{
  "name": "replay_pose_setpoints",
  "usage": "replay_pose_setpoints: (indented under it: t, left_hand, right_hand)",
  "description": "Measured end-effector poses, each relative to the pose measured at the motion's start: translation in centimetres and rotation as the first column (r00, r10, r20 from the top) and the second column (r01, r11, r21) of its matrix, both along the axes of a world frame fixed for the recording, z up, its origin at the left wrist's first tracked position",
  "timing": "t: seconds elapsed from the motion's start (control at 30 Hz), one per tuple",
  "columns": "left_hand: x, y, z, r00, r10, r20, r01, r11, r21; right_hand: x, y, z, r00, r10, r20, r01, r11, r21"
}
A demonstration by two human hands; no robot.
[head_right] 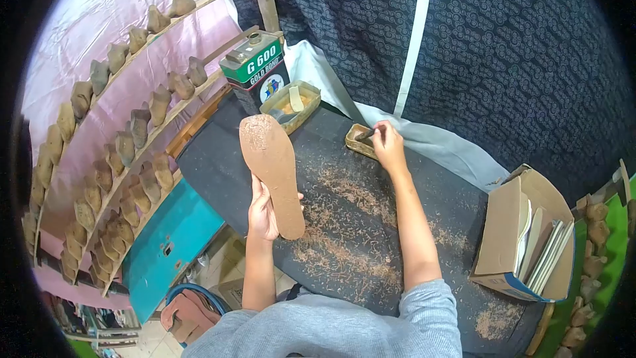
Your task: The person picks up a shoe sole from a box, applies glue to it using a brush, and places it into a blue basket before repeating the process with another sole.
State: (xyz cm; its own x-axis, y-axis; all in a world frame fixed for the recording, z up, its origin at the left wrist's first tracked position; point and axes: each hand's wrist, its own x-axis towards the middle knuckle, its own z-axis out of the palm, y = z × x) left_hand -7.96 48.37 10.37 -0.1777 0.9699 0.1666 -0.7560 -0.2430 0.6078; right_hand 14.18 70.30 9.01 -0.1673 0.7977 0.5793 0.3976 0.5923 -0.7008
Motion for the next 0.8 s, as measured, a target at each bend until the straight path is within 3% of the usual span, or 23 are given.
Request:
replay_pose_setpoints:
  t: [0.1, 0.47, 0.63, 0.73, 0.8]
  left_hand:
    - [0.4, 0.3, -0.2, 0.999, -0.022, -0.030, 0.022, 0.999, -0.026]
    - [0.8, 0.0, 0.1, 0.999, -0.044, -0.019, 0.043, 0.998, -0.044]
    - [0.3, -0.1, -0.4, 0.999, -0.014, -0.032, 0.013, 0.999, -0.044]
    - [0.1, -0.2, -0.2, 0.999, -0.008, -0.036, 0.005, 0.996, -0.086]
    - [0.0, -0.4, 0.0, 1.000, -0.004, -0.013, 0.003, 0.998, -0.068]
  right_hand:
    - [0.2, 0.6, -1.2, 0.994, 0.060, -0.096, -0.060, 0.998, 0.006]
    - [3.4, 0.5, 2.1, 0.995, 0.000, 0.099, 0.010, 0.995, -0.098]
    - [3.5, 0.9, 2.0, 0.998, 0.046, 0.043, -0.044, 0.998, -0.034]
    - [3.5, 0.4, 2.8, 0.990, 0.048, 0.134, -0.033, 0.993, -0.112]
    - [3.6, 0.2, 3.0, 0.994, 0.043, 0.103, -0.030, 0.992, -0.124]
